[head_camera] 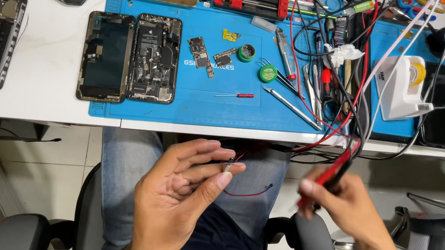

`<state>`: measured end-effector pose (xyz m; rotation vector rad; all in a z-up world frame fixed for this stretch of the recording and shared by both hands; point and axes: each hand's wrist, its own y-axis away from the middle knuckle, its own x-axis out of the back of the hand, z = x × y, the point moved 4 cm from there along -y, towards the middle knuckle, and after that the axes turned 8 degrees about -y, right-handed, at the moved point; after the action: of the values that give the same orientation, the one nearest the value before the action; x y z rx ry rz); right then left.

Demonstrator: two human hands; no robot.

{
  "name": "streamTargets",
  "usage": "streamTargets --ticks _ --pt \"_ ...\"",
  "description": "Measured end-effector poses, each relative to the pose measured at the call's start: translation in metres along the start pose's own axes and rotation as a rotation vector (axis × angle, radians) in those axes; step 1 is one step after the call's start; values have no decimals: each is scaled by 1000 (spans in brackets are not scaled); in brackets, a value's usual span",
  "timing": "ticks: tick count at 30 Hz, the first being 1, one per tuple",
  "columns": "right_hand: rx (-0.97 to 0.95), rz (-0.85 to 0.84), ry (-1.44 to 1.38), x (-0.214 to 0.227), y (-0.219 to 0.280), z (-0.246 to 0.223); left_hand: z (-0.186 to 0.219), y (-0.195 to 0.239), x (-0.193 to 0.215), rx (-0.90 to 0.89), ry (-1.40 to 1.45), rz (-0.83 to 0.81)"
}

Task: The person is repairing a small electronic component, likely a charging port, by soldering wires to it. They use a soldering iron and a multimeter to test the connections. The workspace is cluttered with tools and disassembled phone parts.

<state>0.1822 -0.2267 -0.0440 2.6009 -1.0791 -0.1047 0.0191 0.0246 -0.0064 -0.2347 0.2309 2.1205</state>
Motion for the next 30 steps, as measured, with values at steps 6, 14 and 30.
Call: streamTargets --ticks 6,14,30 --pt "-621 290 691 42 59 57 -3 7 -1 -6 -6 -15" --pt "476 261 640 -69 64 -15 6 27 -6 -167 -51 -19" --pt "603 7 -99 -145 40 -53 25 66 19 -141 -185 31"
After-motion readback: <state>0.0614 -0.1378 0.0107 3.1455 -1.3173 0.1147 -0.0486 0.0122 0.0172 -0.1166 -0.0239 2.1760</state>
